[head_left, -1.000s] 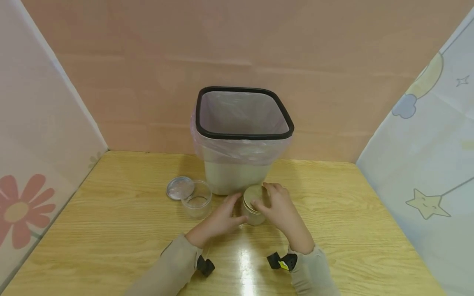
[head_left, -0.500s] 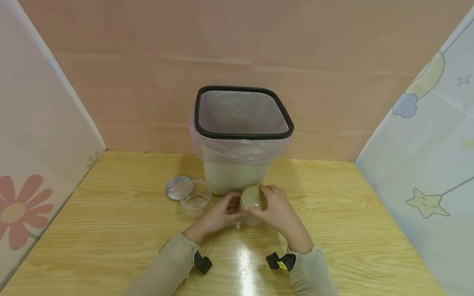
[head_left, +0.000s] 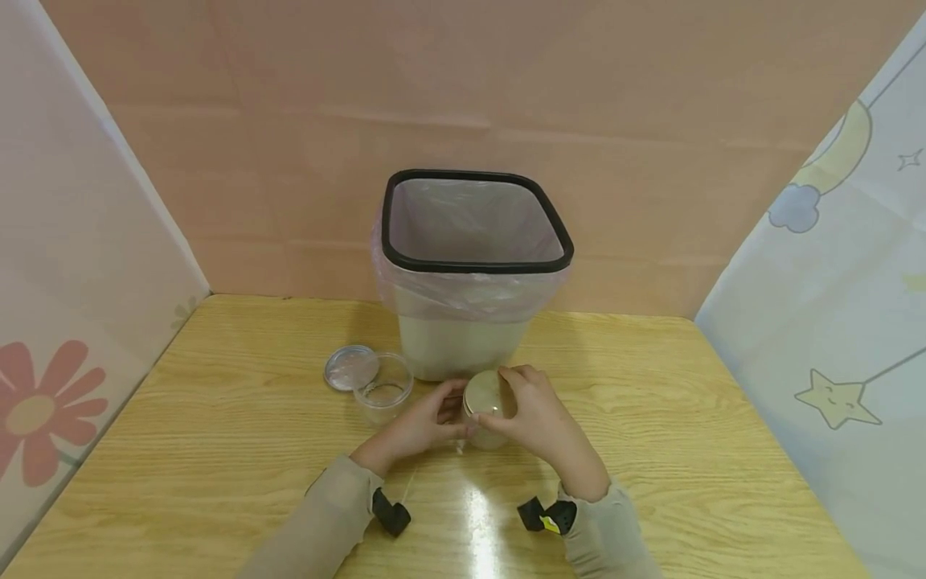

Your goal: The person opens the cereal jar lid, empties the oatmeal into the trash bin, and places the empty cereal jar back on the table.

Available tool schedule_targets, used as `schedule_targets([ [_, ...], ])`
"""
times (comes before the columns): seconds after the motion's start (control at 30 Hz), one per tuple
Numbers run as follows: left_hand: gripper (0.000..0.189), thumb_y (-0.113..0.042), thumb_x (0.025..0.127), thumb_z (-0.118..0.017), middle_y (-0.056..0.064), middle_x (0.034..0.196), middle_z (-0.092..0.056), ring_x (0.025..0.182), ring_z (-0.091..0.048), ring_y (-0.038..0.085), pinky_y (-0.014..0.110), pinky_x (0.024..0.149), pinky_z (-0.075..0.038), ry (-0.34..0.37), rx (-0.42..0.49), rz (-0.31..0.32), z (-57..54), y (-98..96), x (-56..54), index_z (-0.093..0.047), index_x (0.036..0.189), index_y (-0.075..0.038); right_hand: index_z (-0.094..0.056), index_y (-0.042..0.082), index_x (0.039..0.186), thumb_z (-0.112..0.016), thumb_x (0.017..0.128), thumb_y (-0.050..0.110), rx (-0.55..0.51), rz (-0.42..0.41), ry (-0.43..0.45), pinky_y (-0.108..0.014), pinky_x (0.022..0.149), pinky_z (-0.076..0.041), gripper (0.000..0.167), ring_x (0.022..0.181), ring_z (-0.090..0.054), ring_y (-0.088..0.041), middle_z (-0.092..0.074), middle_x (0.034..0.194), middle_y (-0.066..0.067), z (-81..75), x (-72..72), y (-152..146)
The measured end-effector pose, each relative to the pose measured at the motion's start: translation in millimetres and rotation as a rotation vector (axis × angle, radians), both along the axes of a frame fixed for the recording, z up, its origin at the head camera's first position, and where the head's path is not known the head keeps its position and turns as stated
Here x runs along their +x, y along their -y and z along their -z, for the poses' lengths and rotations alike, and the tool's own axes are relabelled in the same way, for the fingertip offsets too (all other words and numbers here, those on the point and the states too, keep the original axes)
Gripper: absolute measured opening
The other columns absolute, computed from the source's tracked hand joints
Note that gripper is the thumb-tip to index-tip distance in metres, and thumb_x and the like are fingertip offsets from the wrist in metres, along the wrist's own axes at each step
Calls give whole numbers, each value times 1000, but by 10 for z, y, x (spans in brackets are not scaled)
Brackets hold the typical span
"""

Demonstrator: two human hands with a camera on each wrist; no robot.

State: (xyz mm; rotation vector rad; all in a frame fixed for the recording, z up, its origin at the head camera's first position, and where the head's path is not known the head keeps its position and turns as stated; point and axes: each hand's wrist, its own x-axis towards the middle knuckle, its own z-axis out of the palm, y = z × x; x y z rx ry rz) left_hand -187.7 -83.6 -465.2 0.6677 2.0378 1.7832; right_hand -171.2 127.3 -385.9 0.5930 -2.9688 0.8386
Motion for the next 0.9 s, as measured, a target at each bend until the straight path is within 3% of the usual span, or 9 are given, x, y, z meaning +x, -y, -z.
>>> schedule_targets([
  [0.23,81,-14,90,-79,15,159,-37,146,-37,33,40,119,-33,13,-20,26,40,35,1,-33,156,-7,-57,-14,132,-87,80,36,-12,-64,-22,-47,94,-55,78,109,-57,-34,-56,122,-22,-4,27,7],
  [0.53,82,-13,88,-81,12,159,-38,147,-35,32,42,120,-31,-19,-16,44,100,56,-18,-36,156,-10,-59,-11,132,-89,78,35,35,-88,-36,-47,92,-54,77,112,-50,-35,-57,121,-19,-60,73,25],
  [0.9,82,-27,89,-79,-3,157,-42,142,-44,19,39,119,-35,-213,-120,59,163,101,-29,-35,158,-26,-62,-12,127,-92,74,29,26,-121,-86,-45,87,-55,73,105,-51,-32,-57,114,-18,-50,90,37],
])
